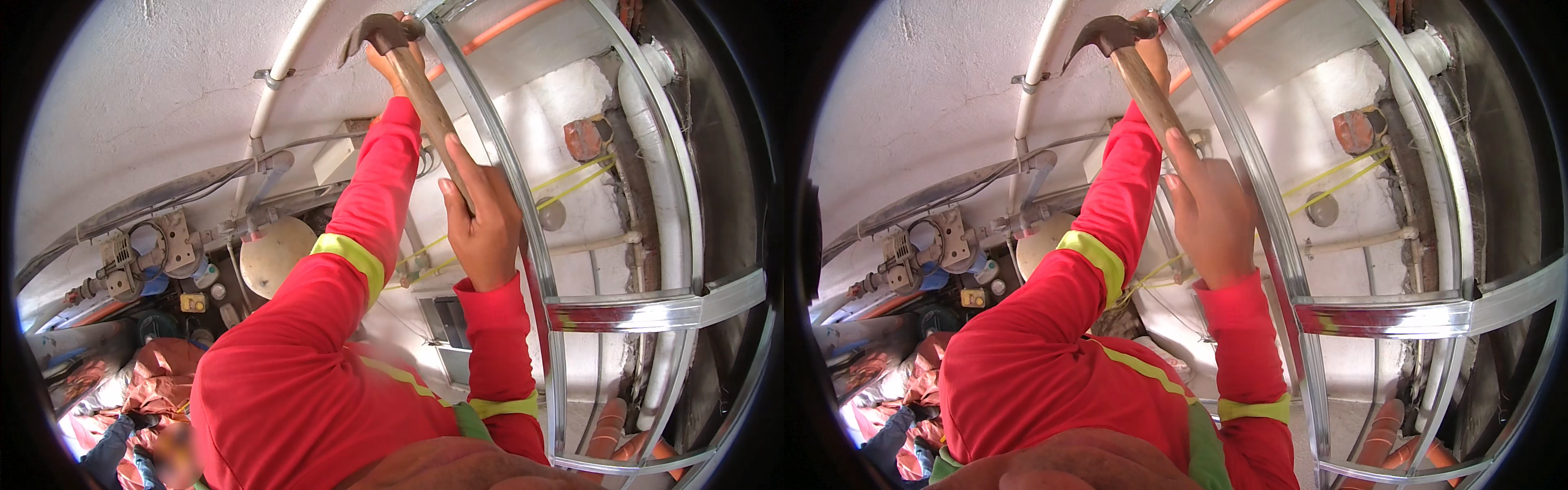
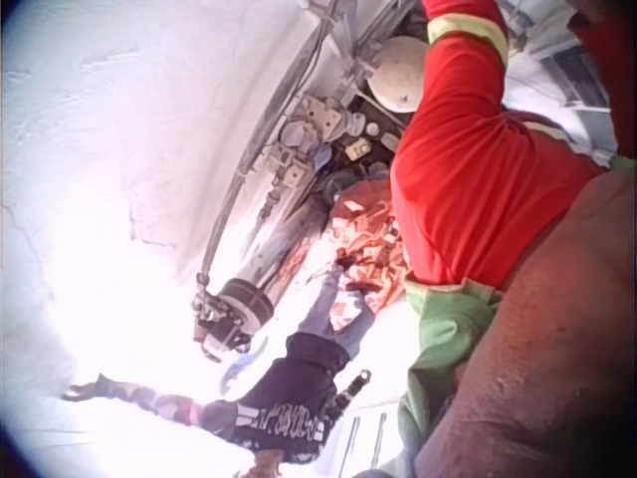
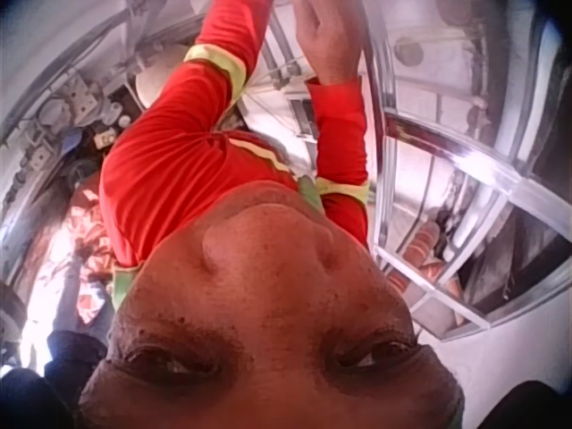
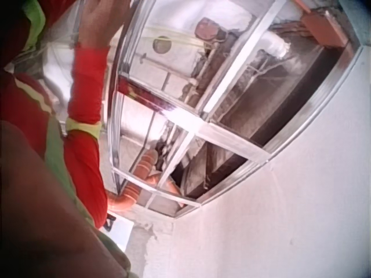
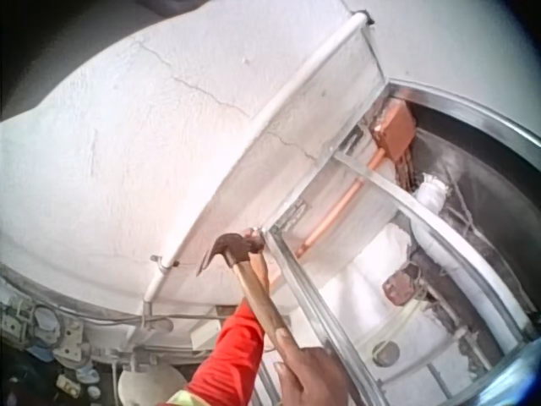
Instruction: The person installs a metal ceiling grid by cutting, drilling, and hammering metal studs into place. They use tin snips, a power drill, and a hammer to secure the frame to the ceiling structure.
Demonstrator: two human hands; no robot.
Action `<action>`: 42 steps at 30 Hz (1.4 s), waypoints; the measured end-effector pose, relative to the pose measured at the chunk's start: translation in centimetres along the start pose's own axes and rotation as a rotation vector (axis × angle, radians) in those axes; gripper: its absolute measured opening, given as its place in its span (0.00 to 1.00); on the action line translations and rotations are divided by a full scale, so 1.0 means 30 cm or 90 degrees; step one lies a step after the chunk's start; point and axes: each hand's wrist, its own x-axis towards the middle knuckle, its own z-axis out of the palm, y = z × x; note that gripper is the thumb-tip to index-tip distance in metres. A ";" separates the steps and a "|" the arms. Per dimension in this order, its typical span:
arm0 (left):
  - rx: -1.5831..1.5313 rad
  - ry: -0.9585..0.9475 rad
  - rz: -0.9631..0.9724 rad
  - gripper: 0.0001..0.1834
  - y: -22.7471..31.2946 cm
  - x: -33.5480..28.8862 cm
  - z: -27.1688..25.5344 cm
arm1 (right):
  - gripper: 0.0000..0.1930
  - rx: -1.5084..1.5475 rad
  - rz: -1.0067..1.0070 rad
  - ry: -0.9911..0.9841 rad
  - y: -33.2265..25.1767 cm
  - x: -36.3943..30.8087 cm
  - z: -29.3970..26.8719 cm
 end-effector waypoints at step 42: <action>0.675 -0.561 0.156 0.13 0.270 0.276 -0.093 | 0.27 0.935 0.646 -0.131 0.069 -0.989 0.403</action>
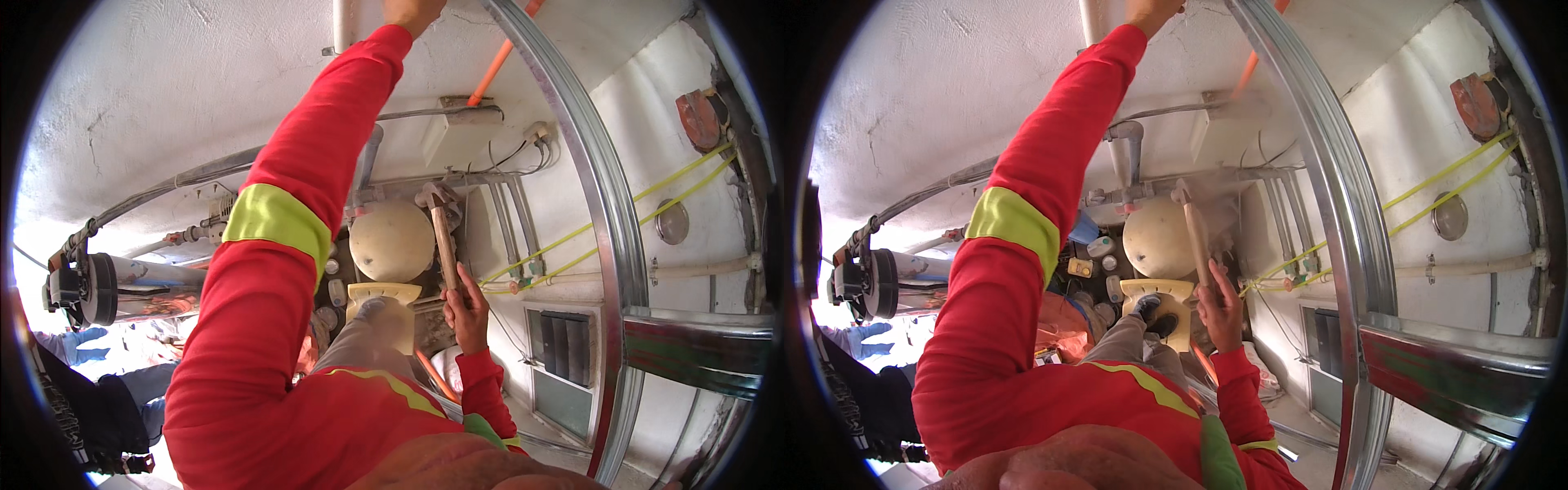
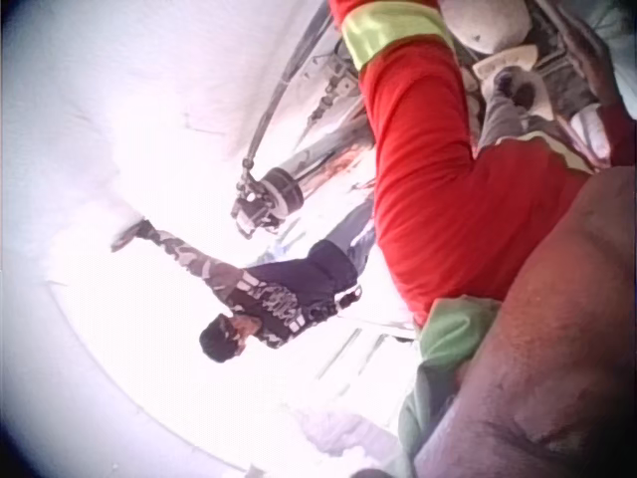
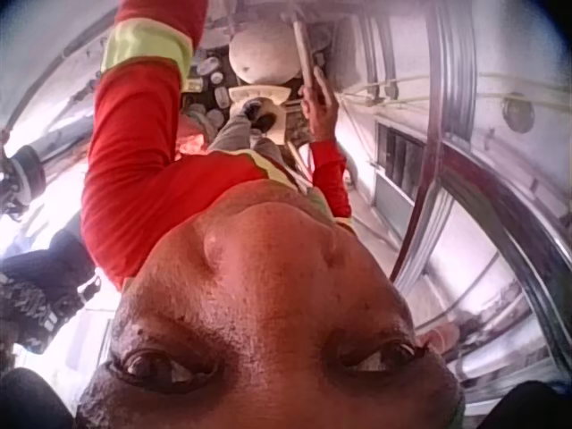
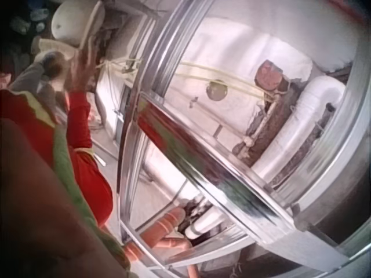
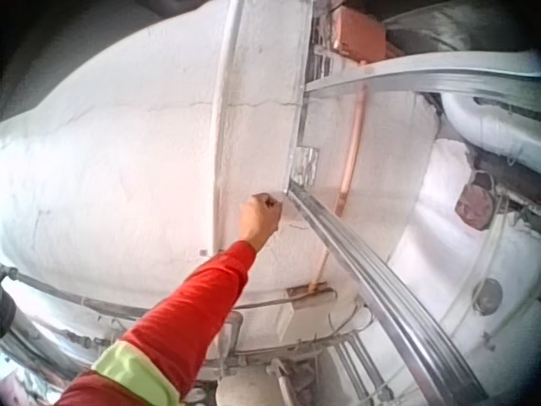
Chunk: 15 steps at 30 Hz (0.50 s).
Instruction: The person installs a metal ceiling grid by cutting, drilling, and hammering metal studs into place. They use tin snips, a power drill, and a hammer to secure the frame to the ceiling structure.
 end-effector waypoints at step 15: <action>0.180 0.003 0.157 0.13 0.023 0.026 -0.049 | 0.25 0.283 -0.007 -0.130 -0.101 0.371 0.183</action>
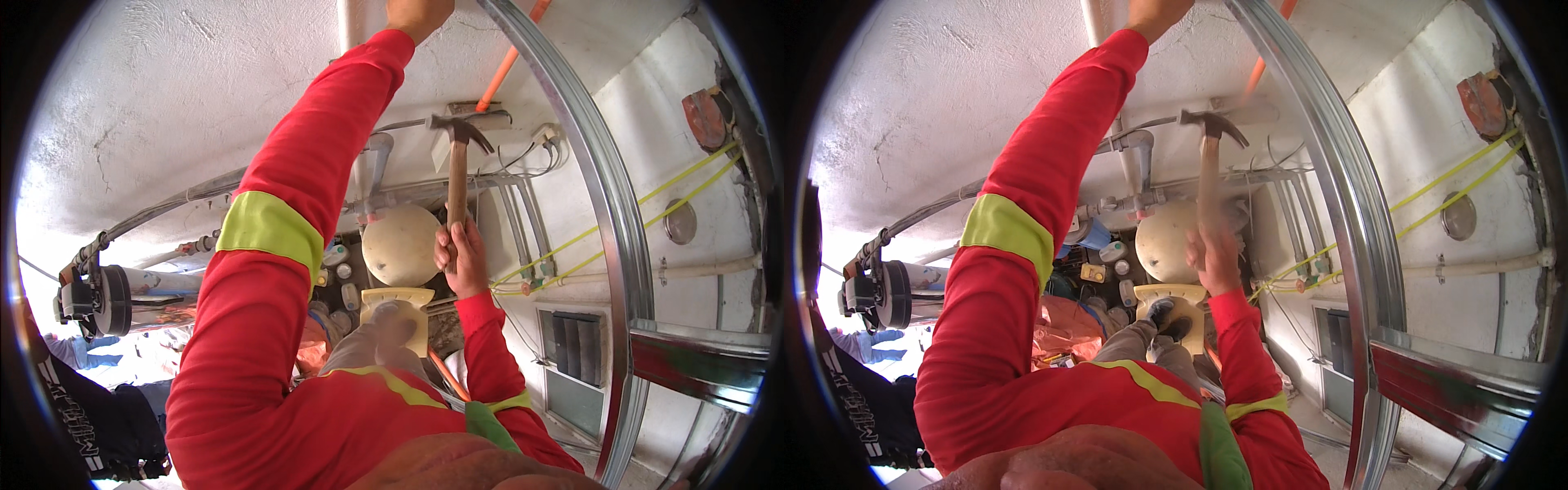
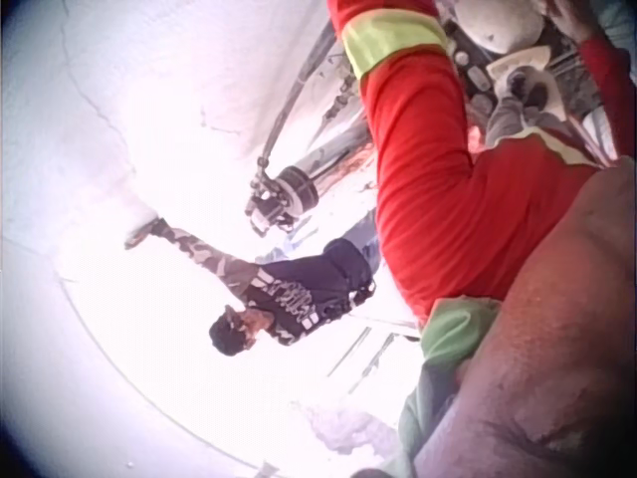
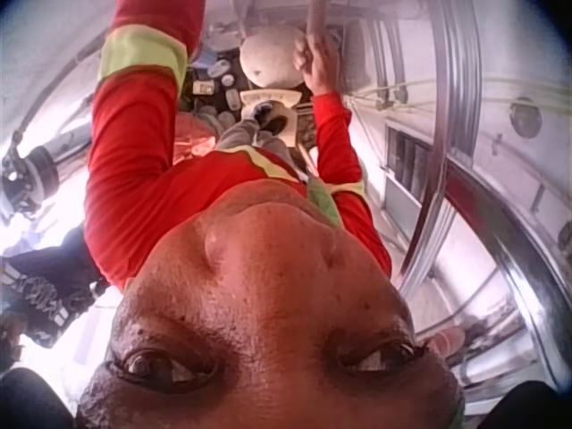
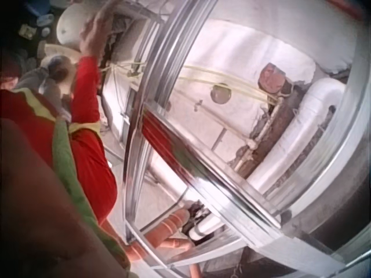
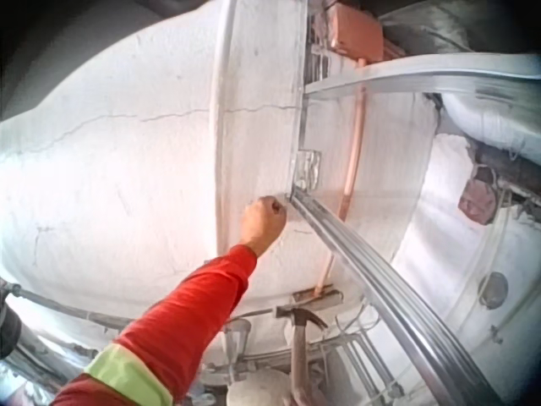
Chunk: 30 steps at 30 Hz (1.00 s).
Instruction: The person installs a metal ceiling grid by cutting, drilling, and hammering metal studs into place. They use tin snips, a power drill, and a hammer to secure the frame to the ceiling structure.
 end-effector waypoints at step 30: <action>0.130 -0.182 -0.007 0.14 0.053 0.085 -0.077 | 0.21 0.708 0.014 -0.291 -0.154 0.401 0.454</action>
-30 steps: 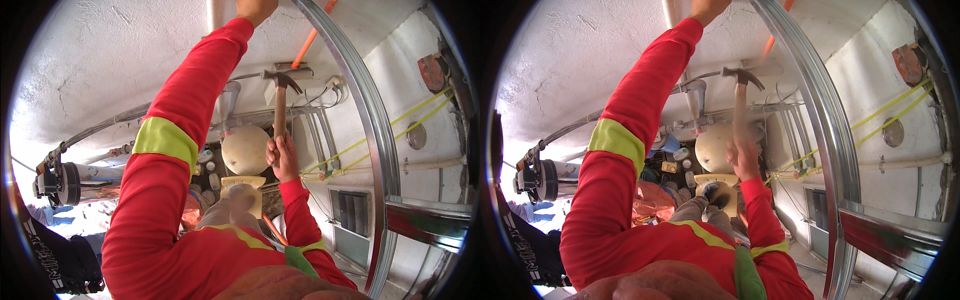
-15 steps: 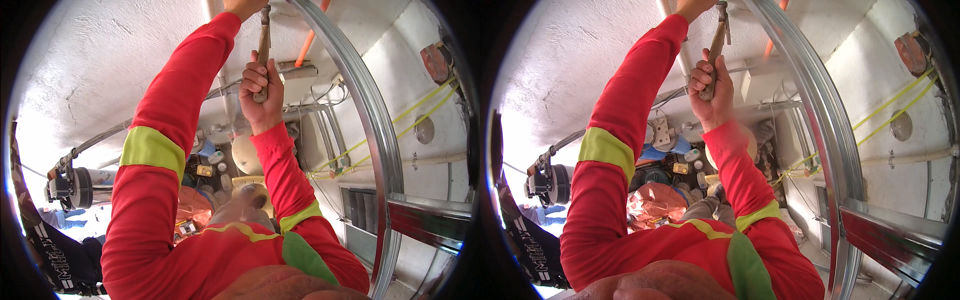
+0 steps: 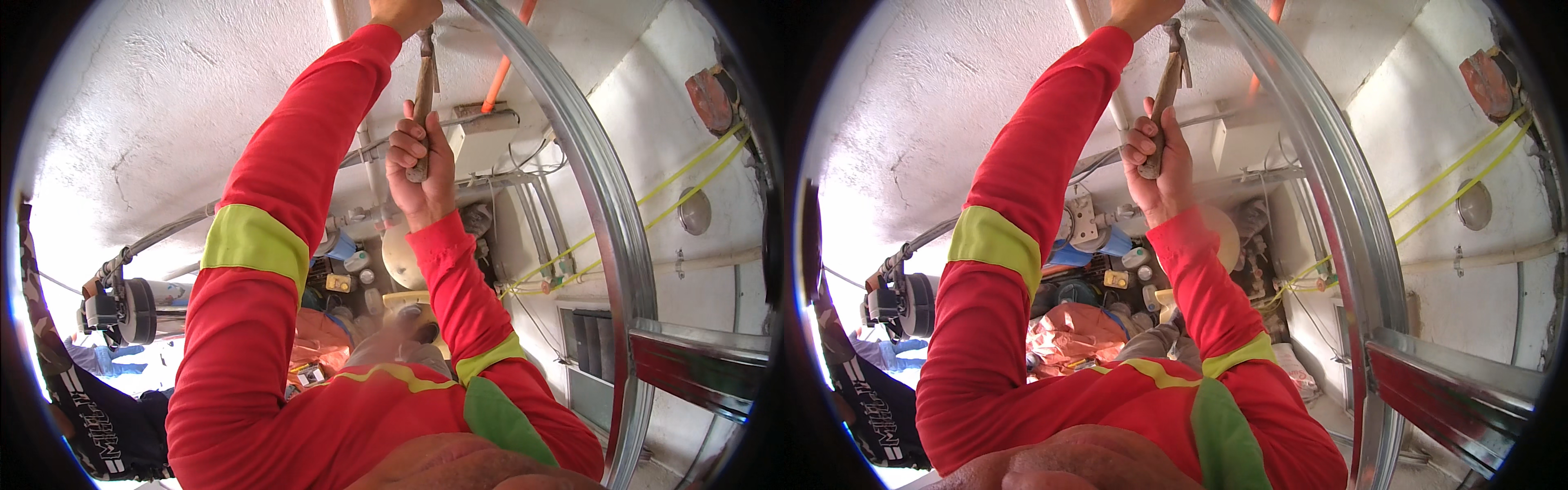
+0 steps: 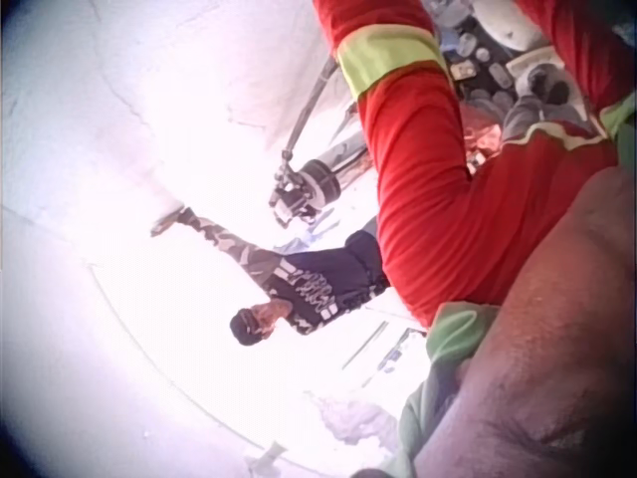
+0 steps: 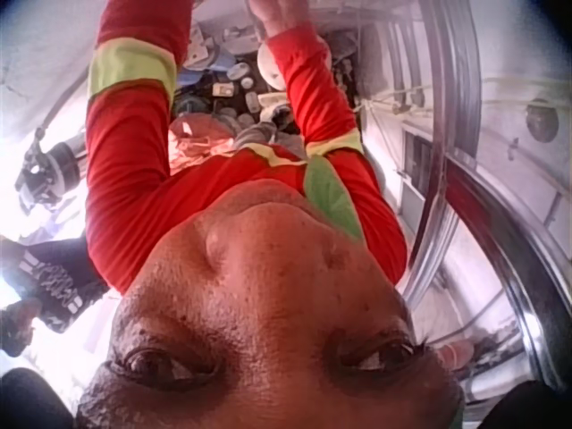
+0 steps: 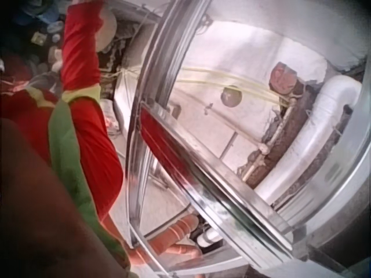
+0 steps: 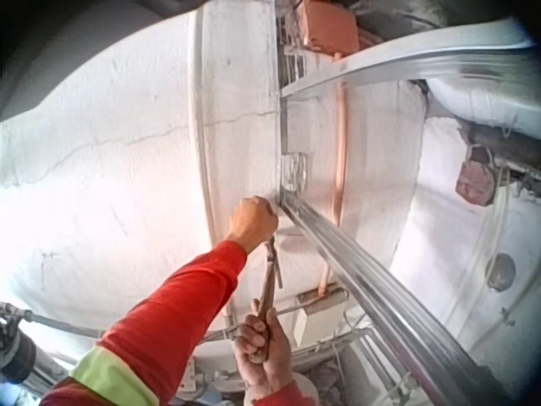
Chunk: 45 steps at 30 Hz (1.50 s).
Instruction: The person installs a metal ceiling grid by cutting, drilling, and hammering metal studs into place. They use tin snips, a power drill, and a hammer to secure the frame to the ceiling structure.
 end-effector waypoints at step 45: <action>-0.080 0.057 -0.067 0.13 -0.011 -0.002 0.046 | 0.13 0.075 -0.016 -0.018 0.029 0.080 0.112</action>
